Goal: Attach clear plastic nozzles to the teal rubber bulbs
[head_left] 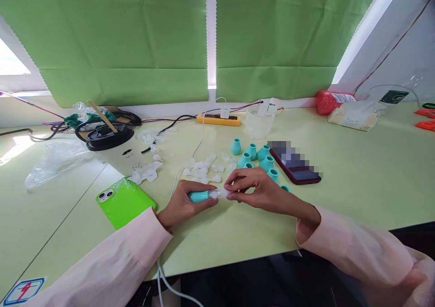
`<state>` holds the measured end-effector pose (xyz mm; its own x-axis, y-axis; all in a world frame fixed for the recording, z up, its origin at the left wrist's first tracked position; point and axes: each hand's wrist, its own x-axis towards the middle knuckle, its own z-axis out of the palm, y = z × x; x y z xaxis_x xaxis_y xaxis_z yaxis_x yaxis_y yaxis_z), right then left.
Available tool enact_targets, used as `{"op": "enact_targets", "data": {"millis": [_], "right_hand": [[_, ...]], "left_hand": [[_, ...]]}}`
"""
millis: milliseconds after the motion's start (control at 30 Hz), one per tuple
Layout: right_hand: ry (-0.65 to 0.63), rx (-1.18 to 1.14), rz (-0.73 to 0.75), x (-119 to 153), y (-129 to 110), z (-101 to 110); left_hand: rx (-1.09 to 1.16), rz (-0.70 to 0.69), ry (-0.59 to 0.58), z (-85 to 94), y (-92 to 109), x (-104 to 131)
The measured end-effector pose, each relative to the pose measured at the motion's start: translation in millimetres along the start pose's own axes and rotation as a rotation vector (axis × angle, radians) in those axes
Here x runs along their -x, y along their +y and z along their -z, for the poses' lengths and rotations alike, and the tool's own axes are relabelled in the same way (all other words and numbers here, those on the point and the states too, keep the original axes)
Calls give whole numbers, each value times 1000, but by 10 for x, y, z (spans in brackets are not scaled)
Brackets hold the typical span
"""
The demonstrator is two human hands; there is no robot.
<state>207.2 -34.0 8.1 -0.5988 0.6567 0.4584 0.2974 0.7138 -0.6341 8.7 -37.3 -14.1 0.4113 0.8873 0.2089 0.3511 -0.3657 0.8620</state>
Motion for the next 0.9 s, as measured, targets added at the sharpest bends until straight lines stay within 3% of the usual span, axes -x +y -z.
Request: {"op": "enact_targets", "data": {"millis": [233, 333, 500, 700, 900], "right_hand": [[31, -7, -17, 5, 43, -47], [78, -116, -80, 5, 62, -84], [49, -368, -182, -3, 67, -103], [82, -508, -212, -3, 38, -120], [213, -504, -279, 2, -4, -146]], "left_hand": [[10, -32, -1, -13, 2, -7], [33, -36, 25, -19, 12, -2], [26, -73, 1, -21, 10, 11], [37, -104, 1, -23, 2, 21], [195, 48, 32, -49, 17, 28]]}}
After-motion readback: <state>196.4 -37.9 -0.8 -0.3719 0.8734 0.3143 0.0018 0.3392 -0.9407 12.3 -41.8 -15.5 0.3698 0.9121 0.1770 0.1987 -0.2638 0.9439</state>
